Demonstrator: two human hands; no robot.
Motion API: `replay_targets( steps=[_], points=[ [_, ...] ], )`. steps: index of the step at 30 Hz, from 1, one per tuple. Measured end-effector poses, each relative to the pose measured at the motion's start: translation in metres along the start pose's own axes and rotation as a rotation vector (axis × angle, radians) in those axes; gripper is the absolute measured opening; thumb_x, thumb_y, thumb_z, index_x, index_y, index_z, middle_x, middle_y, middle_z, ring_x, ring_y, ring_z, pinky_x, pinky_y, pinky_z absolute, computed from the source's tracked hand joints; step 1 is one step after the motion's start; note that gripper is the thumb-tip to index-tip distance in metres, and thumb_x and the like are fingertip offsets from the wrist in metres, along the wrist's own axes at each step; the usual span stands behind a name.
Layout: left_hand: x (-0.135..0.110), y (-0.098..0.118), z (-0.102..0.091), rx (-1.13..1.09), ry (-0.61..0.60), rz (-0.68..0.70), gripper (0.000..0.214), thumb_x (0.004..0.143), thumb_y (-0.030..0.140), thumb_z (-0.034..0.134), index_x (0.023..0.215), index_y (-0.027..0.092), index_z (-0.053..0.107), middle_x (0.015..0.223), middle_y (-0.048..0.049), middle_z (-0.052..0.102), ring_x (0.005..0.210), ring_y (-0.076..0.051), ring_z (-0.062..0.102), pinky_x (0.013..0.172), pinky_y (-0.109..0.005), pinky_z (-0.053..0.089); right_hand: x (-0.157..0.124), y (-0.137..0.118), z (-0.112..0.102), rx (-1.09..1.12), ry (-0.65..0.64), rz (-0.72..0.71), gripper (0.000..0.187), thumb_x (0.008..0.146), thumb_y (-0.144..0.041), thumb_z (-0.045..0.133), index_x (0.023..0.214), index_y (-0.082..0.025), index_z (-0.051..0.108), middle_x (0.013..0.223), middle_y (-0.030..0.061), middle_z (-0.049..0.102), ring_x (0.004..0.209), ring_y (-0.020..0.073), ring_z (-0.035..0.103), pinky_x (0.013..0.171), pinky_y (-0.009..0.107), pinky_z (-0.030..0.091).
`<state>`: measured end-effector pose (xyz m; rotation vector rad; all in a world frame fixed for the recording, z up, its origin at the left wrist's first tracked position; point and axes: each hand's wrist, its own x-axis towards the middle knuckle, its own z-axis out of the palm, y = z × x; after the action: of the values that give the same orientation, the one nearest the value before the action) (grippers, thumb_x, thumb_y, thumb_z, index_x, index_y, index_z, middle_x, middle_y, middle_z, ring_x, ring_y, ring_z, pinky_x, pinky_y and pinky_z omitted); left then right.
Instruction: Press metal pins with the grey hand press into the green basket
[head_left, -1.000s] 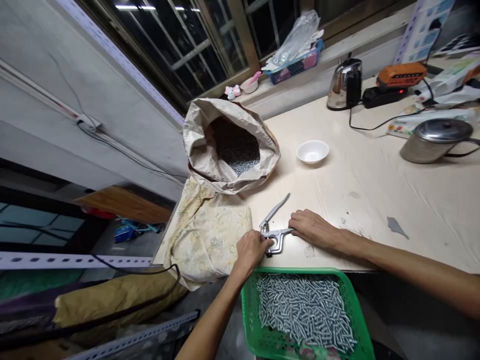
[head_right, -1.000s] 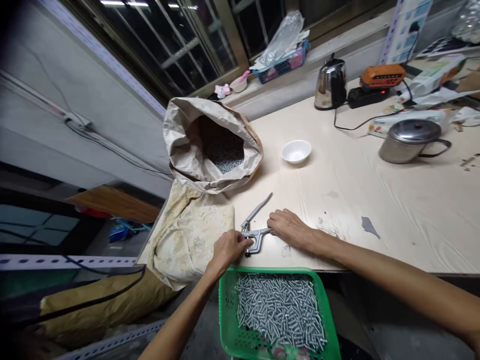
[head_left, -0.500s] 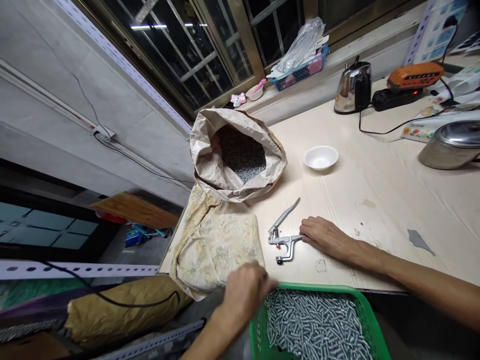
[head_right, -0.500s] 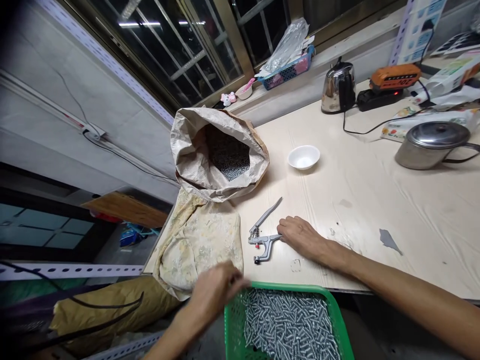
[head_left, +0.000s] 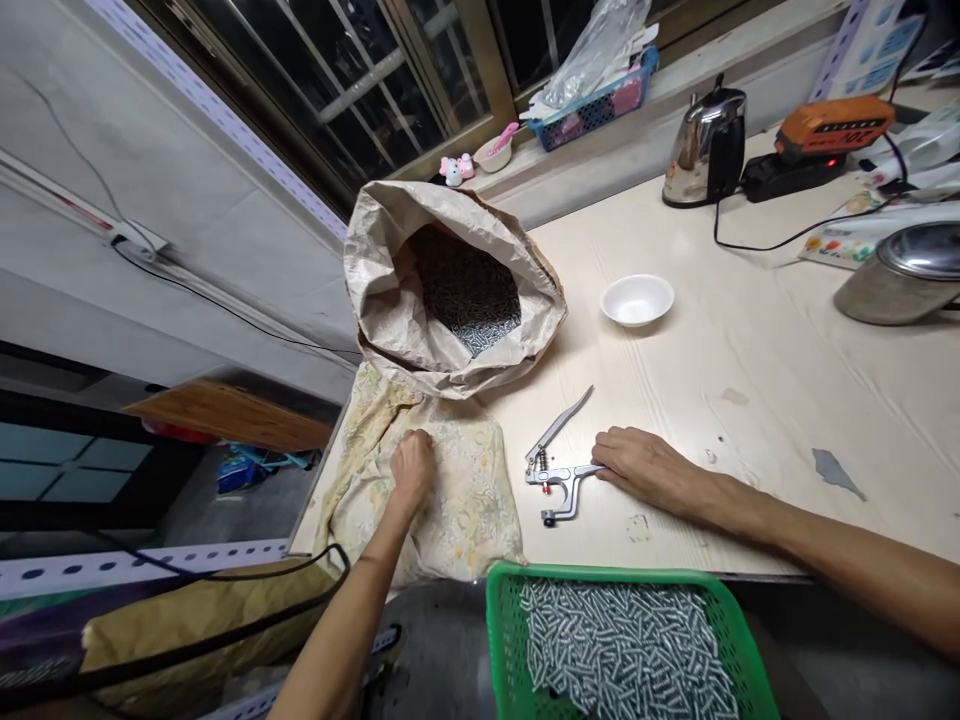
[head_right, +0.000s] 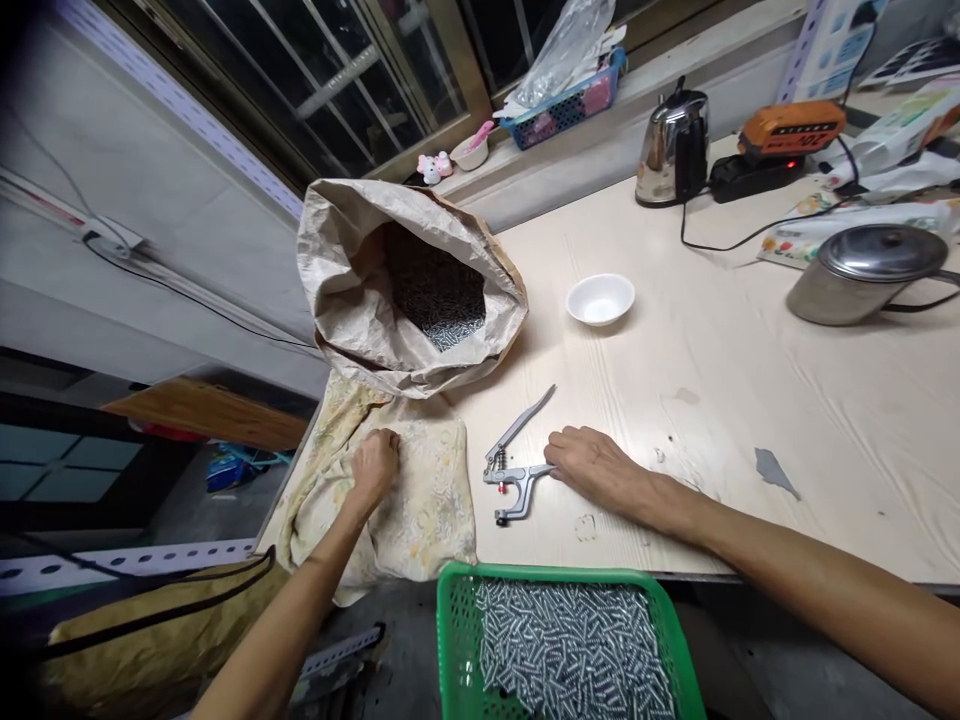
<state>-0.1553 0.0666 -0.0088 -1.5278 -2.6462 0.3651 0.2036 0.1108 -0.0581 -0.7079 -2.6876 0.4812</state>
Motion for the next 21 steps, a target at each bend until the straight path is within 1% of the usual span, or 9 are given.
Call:
replay_targets(
  steps=[4, 6, 8, 10, 13, 14, 16, 18, 21],
  points=[
    [0.004, 0.001, -0.011, -0.073, 0.040, 0.012, 0.029, 0.088, 0.019, 0.041, 0.096, 0.010, 0.067, 0.104, -0.0170, 0.067, 0.092, -0.025, 0.062, 0.074, -0.030, 0.043, 0.001, 0.001, -0.001, -0.018, -0.016, 0.005, 0.014, 0.092, -0.017, 0.050, 0.078, -0.019, 0.052, 0.083, 0.0028, 0.059, 0.074, 0.0171, 0.050, 0.064, 0.031, 0.034],
    [-0.006, 0.010, -0.020, -0.236, 0.091, 0.034, 0.031, 0.085, 0.023, 0.044, 0.101, 0.010, 0.067, 0.098, -0.0145, 0.069, 0.088, -0.024, 0.064, 0.076, -0.030, 0.045, 0.001, 0.001, -0.002, -0.010, -0.012, -0.005, 0.015, 0.093, -0.018, 0.048, 0.078, -0.019, 0.052, 0.082, 0.0029, 0.058, 0.074, 0.0170, 0.049, 0.064, 0.031, 0.034],
    [-0.028, 0.026, -0.030, -0.520, 0.092, 0.070, 0.036, 0.083, 0.032, 0.048, 0.106, 0.011, 0.066, 0.091, -0.0108, 0.070, 0.074, -0.021, 0.065, 0.071, -0.030, 0.049, 0.001, 0.002, -0.002, -0.001, -0.009, -0.012, 0.016, 0.093, -0.018, 0.047, 0.079, -0.019, 0.052, 0.082, 0.0029, 0.058, 0.074, 0.0167, 0.048, 0.064, 0.031, 0.033],
    [-0.057, 0.045, -0.037, -0.807, 0.003, 0.113, 0.041, 0.081, 0.042, 0.052, 0.105, 0.012, 0.067, 0.086, -0.0077, 0.071, 0.060, -0.017, 0.062, 0.062, -0.029, 0.050, 0.000, 0.003, -0.001, -0.007, -0.013, -0.013, 0.017, 0.094, -0.017, 0.045, 0.079, -0.019, 0.052, 0.081, 0.0024, 0.057, 0.073, 0.0161, 0.046, 0.064, 0.031, 0.031],
    [-0.100, 0.072, -0.041, -1.066, -0.149, 0.134, 0.039, 0.075, 0.047, 0.061, 0.092, 0.013, 0.070, 0.066, -0.0025, 0.066, 0.058, -0.015, 0.060, 0.059, -0.026, 0.049, -0.002, 0.003, 0.001, -0.073, -0.005, -0.042, 0.020, 0.095, -0.011, 0.040, 0.081, -0.019, 0.052, 0.081, 0.0015, 0.057, 0.073, 0.0157, 0.044, 0.066, 0.031, 0.028],
    [-0.111, 0.078, -0.040, -1.108, -0.191, 0.123, 0.038, 0.073, 0.048, 0.064, 0.087, 0.013, 0.070, 0.061, -0.0014, 0.065, 0.057, -0.015, 0.059, 0.059, -0.026, 0.049, -0.003, 0.003, 0.002, -0.110, 0.005, -0.056, 0.022, 0.095, -0.009, 0.038, 0.082, -0.019, 0.052, 0.081, 0.0014, 0.057, 0.073, 0.0158, 0.043, 0.067, 0.032, 0.027],
    [-0.127, 0.087, -0.035, -1.139, -0.251, 0.084, 0.038, 0.070, 0.050, 0.066, 0.080, 0.013, 0.071, 0.059, -0.0012, 0.064, 0.057, -0.015, 0.059, 0.058, -0.025, 0.048, -0.005, 0.000, 0.001, -0.186, 0.031, -0.083, 0.025, 0.096, -0.006, 0.035, 0.084, -0.019, 0.053, 0.082, 0.0018, 0.058, 0.075, 0.0163, 0.043, 0.068, 0.033, 0.024],
    [-0.135, 0.090, -0.029, -1.127, -0.271, 0.053, 0.039, 0.069, 0.051, 0.067, 0.077, 0.013, 0.071, 0.061, -0.0023, 0.066, 0.059, -0.015, 0.060, 0.059, -0.025, 0.048, -0.006, -0.004, -0.003, -0.245, 0.056, -0.105, 0.027, 0.097, -0.006, 0.033, 0.085, -0.019, 0.054, 0.081, 0.0021, 0.058, 0.075, 0.0167, 0.043, 0.068, 0.034, 0.023],
    [-0.140, 0.091, -0.020, -1.112, -0.278, 0.044, 0.039, 0.069, 0.051, 0.067, 0.077, 0.014, 0.073, 0.066, -0.0038, 0.068, 0.064, -0.016, 0.062, 0.063, -0.026, 0.049, -0.005, -0.011, -0.010, -0.292, 0.063, -0.138, 0.030, 0.098, -0.007, 0.032, 0.085, -0.018, 0.056, 0.079, 0.0020, 0.059, 0.074, 0.0168, 0.043, 0.066, 0.034, 0.020]
  ],
)
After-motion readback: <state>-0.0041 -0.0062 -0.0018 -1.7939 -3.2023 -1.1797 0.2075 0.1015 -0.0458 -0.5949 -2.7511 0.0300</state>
